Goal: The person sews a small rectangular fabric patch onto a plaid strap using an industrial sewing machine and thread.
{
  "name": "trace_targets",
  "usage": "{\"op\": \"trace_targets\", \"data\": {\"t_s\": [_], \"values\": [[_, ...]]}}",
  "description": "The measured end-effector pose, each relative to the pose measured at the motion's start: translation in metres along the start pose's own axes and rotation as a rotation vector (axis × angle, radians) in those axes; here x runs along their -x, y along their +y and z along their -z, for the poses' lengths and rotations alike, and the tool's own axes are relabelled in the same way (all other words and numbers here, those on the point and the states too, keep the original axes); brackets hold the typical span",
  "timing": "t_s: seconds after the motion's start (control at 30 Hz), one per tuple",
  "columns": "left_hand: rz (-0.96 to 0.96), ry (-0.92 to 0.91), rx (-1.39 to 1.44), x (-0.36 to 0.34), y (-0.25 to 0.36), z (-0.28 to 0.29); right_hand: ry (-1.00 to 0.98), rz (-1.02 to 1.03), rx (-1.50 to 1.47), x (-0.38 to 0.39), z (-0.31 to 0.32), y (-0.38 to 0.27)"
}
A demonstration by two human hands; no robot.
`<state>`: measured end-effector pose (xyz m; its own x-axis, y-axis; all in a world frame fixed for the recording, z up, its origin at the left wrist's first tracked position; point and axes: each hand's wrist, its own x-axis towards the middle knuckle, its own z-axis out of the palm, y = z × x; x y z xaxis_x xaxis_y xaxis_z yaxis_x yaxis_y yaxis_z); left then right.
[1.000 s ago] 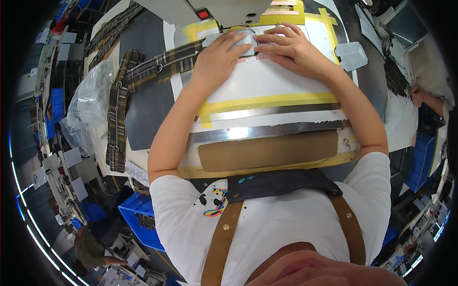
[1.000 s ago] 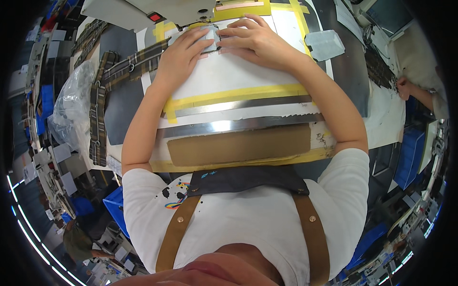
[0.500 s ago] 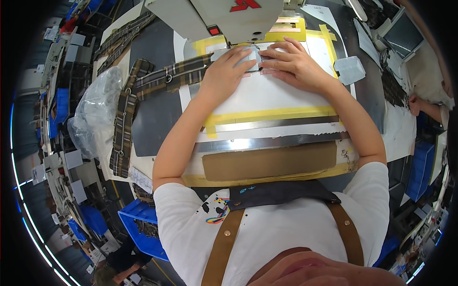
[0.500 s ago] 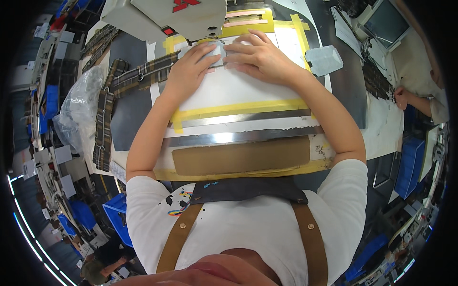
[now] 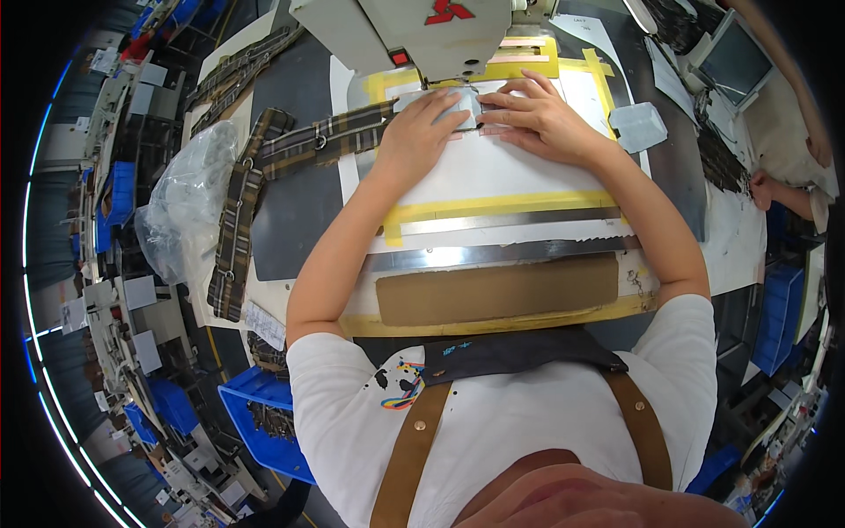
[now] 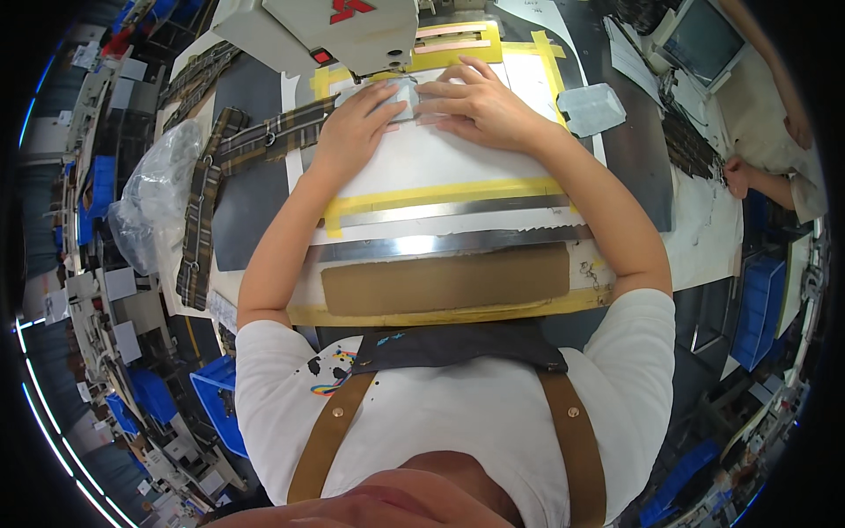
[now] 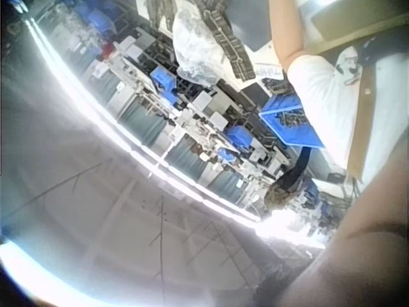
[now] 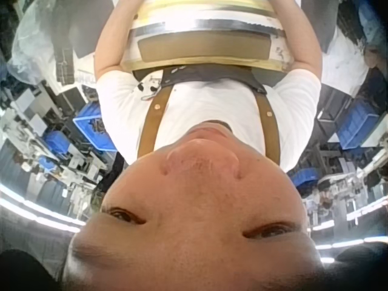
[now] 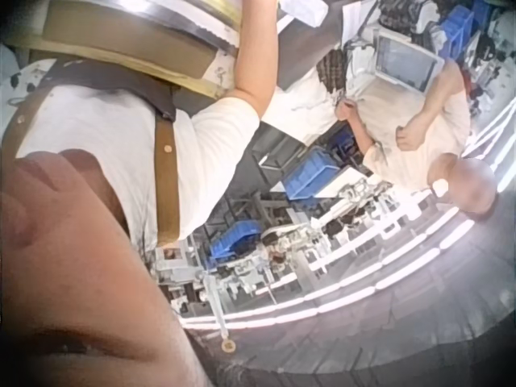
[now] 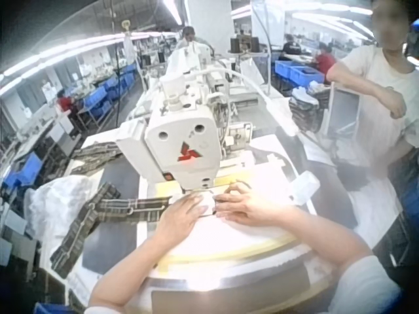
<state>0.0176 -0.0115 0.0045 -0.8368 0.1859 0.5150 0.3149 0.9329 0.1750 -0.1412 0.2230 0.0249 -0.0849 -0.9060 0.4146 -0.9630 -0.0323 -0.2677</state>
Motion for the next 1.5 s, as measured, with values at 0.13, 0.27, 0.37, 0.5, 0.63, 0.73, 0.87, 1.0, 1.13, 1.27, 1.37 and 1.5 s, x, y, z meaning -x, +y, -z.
{"op": "trace_targets", "data": {"t_s": [0.13, 0.27, 0.37, 0.5, 0.63, 0.73, 0.87, 1.0, 1.13, 1.27, 1.37, 1.5], "values": [[0.011, -0.026, -0.012, -0.001, 0.001, -0.001, 0.004, 0.005, 0.012, 0.003, 0.0, 0.002], [0.019, -0.035, -0.004, 0.0, 0.0, 0.0, -0.085, -0.021, -0.008, 0.003, 0.002, 0.001], [0.017, -0.042, -0.012, 0.0, 0.001, -0.001, -0.085, -0.03, -0.04, 0.005, 0.002, 0.003], [0.02, -0.034, 0.005, 0.001, -0.001, -0.001, -0.093, -0.015, -0.028, 0.002, 0.005, 0.004], [0.015, -0.022, 0.0, 0.001, -0.001, -0.002, -0.093, -0.018, 0.005, 0.001, 0.003, 0.006], [0.025, -0.028, 0.013, 0.0, -0.003, -0.002, -0.091, -0.002, 0.056, 0.002, 0.001, 0.007], [0.062, -0.03, 0.021, -0.001, -0.005, -0.004, -0.087, -0.012, 0.066, 0.001, -0.001, 0.009], [0.03, -0.013, -0.027, -0.001, -0.006, -0.004, -0.072, -0.023, 0.082, 0.002, -0.002, 0.011], [0.108, 0.025, 0.014, 0.001, -0.006, -0.003, -0.086, -0.03, 0.078, 0.0, -0.002, 0.011], [0.113, 0.062, 0.051, 0.001, -0.008, -0.003, -0.046, -0.02, 0.099, 0.0, -0.006, 0.015], [0.137, 0.045, 0.08, 0.0, -0.01, -0.003, -0.012, -0.01, 0.103, 0.001, -0.009, 0.017], [0.148, 0.044, 0.086, 0.001, -0.015, -0.003, -0.055, -0.023, 0.121, -0.001, -0.009, 0.019]]}}
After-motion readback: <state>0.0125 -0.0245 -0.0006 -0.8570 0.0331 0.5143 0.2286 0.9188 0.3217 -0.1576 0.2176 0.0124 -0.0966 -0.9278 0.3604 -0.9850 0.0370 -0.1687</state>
